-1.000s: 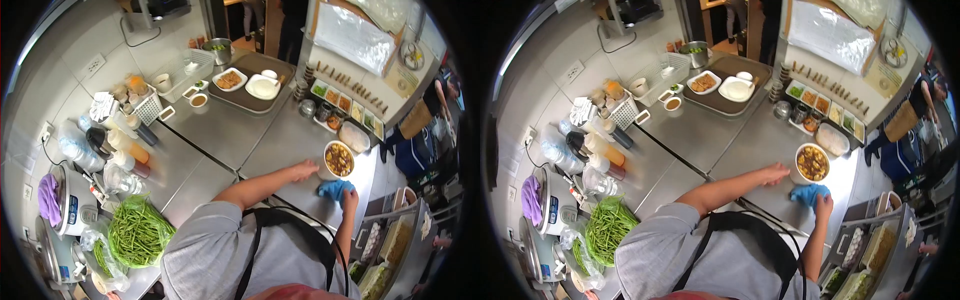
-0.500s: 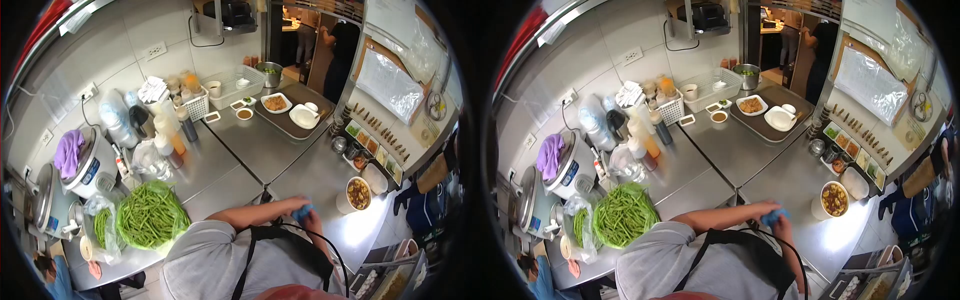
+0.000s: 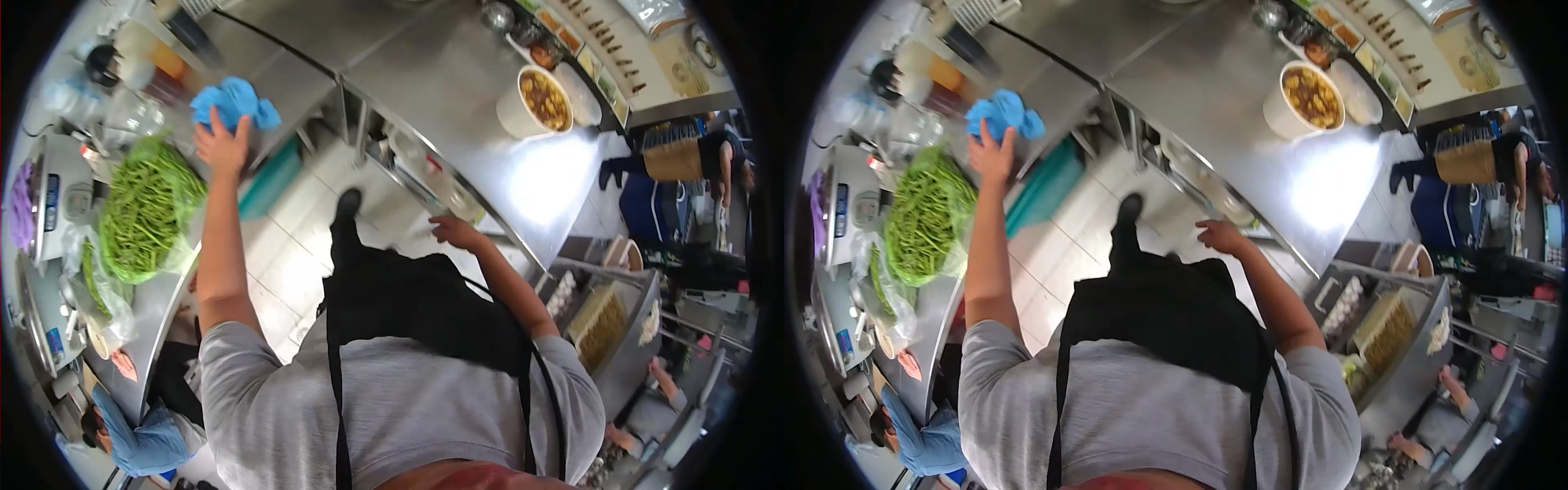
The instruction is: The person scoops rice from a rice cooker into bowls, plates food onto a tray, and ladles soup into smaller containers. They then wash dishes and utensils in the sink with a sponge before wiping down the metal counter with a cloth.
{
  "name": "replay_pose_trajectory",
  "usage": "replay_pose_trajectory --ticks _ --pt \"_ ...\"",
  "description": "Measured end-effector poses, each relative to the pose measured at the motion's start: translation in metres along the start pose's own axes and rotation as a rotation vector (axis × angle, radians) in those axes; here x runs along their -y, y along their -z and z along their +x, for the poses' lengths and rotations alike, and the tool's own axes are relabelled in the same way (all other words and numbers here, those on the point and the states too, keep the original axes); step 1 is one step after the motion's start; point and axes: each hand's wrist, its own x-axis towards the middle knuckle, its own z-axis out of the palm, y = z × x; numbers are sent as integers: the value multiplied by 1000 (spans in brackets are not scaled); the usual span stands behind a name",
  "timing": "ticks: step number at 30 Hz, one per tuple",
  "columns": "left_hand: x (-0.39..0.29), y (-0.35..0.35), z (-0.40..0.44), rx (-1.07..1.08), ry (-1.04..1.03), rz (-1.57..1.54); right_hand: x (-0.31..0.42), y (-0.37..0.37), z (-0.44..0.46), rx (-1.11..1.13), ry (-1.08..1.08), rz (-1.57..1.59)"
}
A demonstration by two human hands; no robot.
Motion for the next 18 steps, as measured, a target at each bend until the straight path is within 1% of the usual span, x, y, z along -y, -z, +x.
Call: replay_pose_trajectory --ticks 2,3,4,6,9,10,11,12,13,14,16,18 --pt "23 -18 -13 -126 -182 -5 -26 -7 0 -58 -179 136" --pt "19 -17 -13 -118 -157 11 -33 -8 1 -94 -256 191" --pt "12 -14 -12 -113 -127 27 -35 -7 0 -120 -309 169" --pt "10 -17 -8 -107 -66 42 -72 -5 14 -104 -234 -5" --pt "10 -18 -6 -63 -19 58 -122 6 44 -404 107 -442" --pt "9 -16 -5 -53 -13 71 -117 9 49 -510 142 -487" --pt "6 -13 -4 -48 -5 84 -130 13 63 -535 224 -526" --pt "4 -11 -6 -43 1 109 -141 13 77 -505 248 -553" --pt "3 -10 -7 -59 9 132 -117 11 83 -409 -57 -496" --pt "2 -11 -9 -71 13 146 -103 4 84 -397 -22 -468" --pt "3 -12 -9 -76 17 136 -83 -9 91 -303 -1 -471" --pt "2 -11 -8 -45 28 134 -68 -20 94 -215 29 -415"
